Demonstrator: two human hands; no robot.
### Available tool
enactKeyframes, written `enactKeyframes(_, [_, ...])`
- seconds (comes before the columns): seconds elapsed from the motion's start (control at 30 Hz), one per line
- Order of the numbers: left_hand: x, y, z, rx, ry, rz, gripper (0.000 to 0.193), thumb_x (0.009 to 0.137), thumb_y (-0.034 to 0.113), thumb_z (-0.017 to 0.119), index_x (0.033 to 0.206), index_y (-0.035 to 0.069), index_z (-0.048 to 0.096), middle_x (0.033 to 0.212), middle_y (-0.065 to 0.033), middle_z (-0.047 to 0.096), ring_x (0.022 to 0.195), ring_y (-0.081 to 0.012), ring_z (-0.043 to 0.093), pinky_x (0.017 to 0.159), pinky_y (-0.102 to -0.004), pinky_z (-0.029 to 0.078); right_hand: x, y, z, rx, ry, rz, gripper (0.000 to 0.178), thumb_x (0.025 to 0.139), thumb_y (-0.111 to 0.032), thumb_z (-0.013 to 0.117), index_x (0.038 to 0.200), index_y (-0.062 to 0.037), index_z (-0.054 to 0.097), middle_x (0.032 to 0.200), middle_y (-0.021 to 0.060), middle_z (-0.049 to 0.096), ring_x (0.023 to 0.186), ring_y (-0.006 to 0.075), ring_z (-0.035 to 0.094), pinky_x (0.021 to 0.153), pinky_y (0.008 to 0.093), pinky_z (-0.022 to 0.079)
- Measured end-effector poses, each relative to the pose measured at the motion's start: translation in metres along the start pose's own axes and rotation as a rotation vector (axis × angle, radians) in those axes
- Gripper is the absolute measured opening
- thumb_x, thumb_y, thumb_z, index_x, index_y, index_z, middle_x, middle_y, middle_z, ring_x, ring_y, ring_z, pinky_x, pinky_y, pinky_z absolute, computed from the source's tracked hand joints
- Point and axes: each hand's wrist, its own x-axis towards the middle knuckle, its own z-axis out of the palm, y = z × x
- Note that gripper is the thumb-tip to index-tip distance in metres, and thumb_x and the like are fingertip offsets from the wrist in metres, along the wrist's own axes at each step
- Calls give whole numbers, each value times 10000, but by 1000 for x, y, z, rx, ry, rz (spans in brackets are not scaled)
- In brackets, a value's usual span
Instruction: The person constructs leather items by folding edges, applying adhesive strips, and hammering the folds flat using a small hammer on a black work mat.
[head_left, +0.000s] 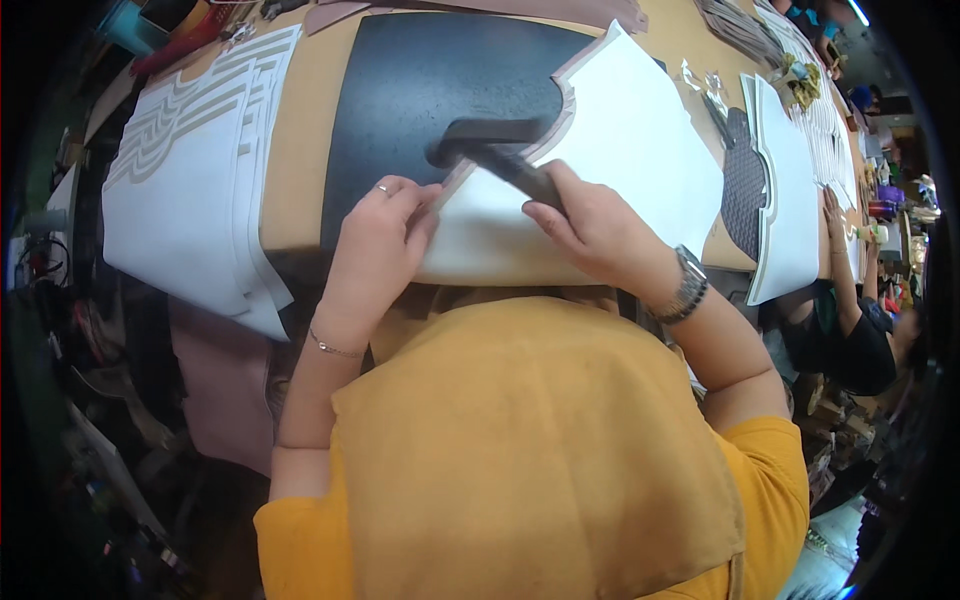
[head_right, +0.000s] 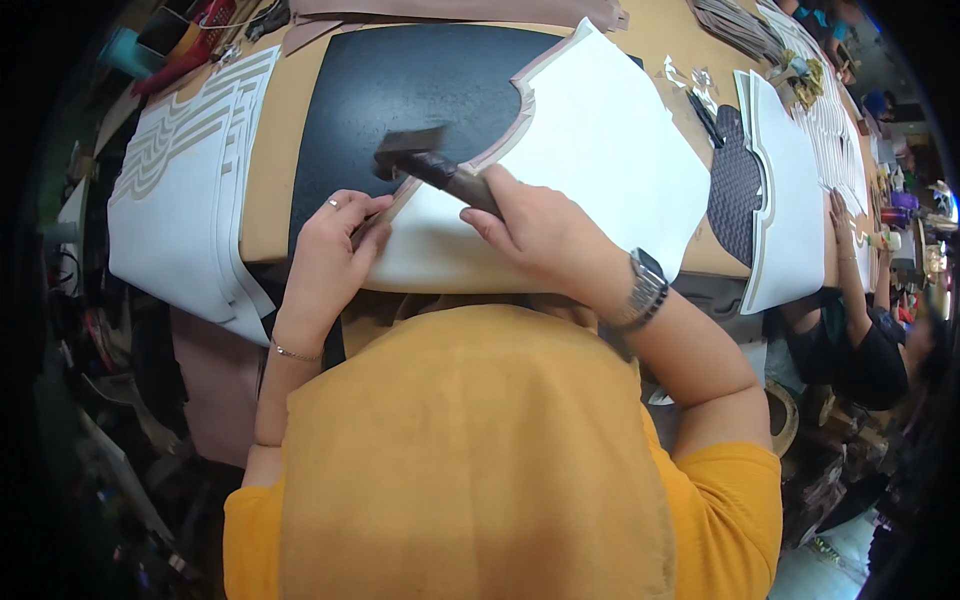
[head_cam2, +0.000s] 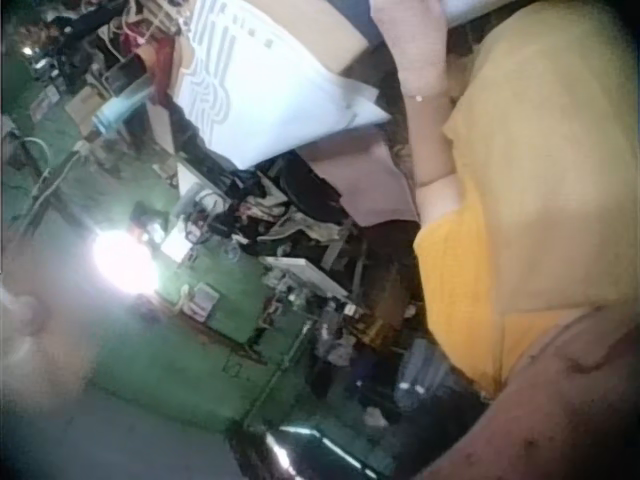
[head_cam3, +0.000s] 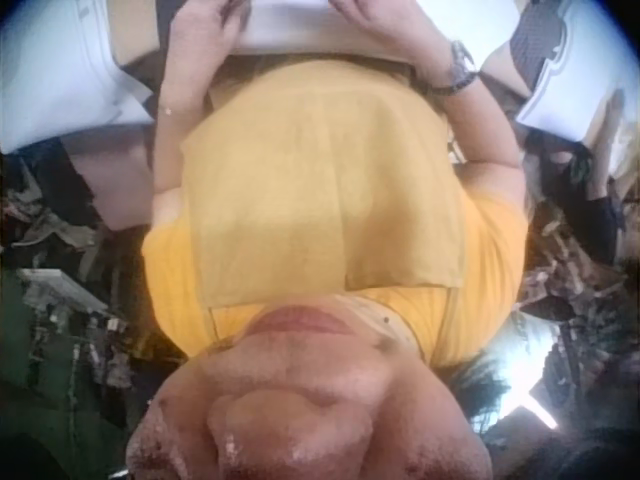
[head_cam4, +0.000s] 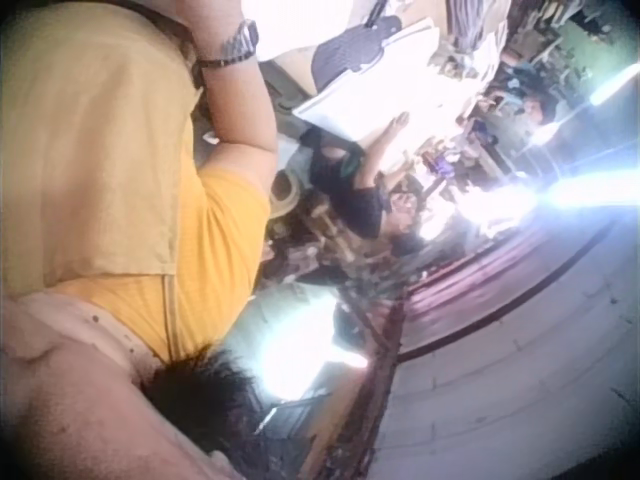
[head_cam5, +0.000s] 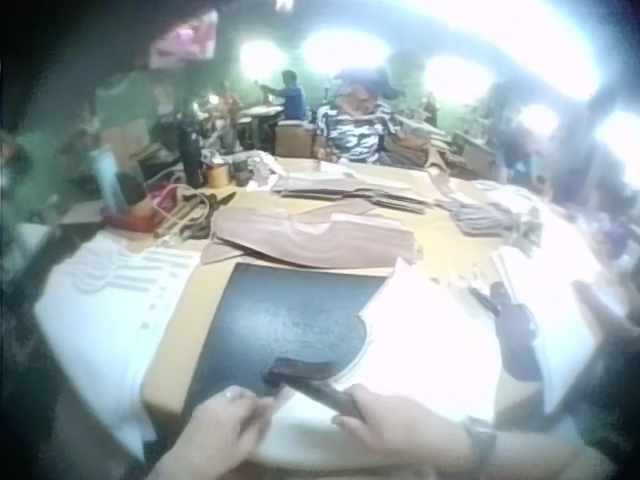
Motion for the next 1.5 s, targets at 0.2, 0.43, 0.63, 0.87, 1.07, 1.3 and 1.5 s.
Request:
enactKeyframes(0.2, [-12,2,5,201,105,105,261,880,27,669,1139,35,701,989,-133,651,861,-291,657,756,-372,533,-2,-7,5,-62,3,-25,328,1002,-339,577,1053,-29,483,761,224,624,724,430,633,657,497,497])
enactKeyframes(0.43, [-23,-5,8,69,179,21,238,890,50,690,1126,26,704,944,-131,651,796,-292,654,699,-363,538,-2,-12,3,-63,-27,-16,330,1003,-339,576,1047,-25,483,740,226,623,722,434,635,652,505,498])
enactKeyframes(0.63, [-21,-7,1,150,158,141,205,880,60,711,1076,2,720,917,-127,647,771,-273,650,699,-342,536,-1,-18,4,-100,-97,31,325,1009,-301,580,1140,-16,495,814,240,637,757,432,642,669,477,501])
enactKeyframes(0.87, [-32,-12,-4,24,123,13,205,874,26,713,1077,-2,717,916,-117,650,785,-226,659,715,-318,542,-1,-19,9,-39,-37,-64,321,1005,-337,566,1069,-33,483,844,232,648,750,433,645,674,511,508])
enactKeyframes(1.07, [-33,-11,-7,-118,153,-82,129,863,20,728,987,-13,723,868,-104,651,777,-208,655,694,-309,533,-2,-22,9,-55,-71,-91,329,1004,-329,570,1115,-28,498,884,229,654,760,438,643,690,503,511])
enactKeyframes(1.3, [-38,-14,-4,-31,186,-23,113,870,35,730,970,-18,716,867,-113,647,771,-228,653,686,-315,531,-4,-20,1,-30,59,-165,324,1010,-314,566,1133,-22,500,828,239,647,756,439,643,676,487,512])
enactKeyframes(1.5, [-37,-15,-2,-5,195,33,110,884,37,713,976,-23,711,891,-123,649,774,-237,655,690,-314,534,-4,7,-8,-50,58,93,241,1008,-214,596,1073,-12,481,744,211,605,679,422,604,623,450,470])
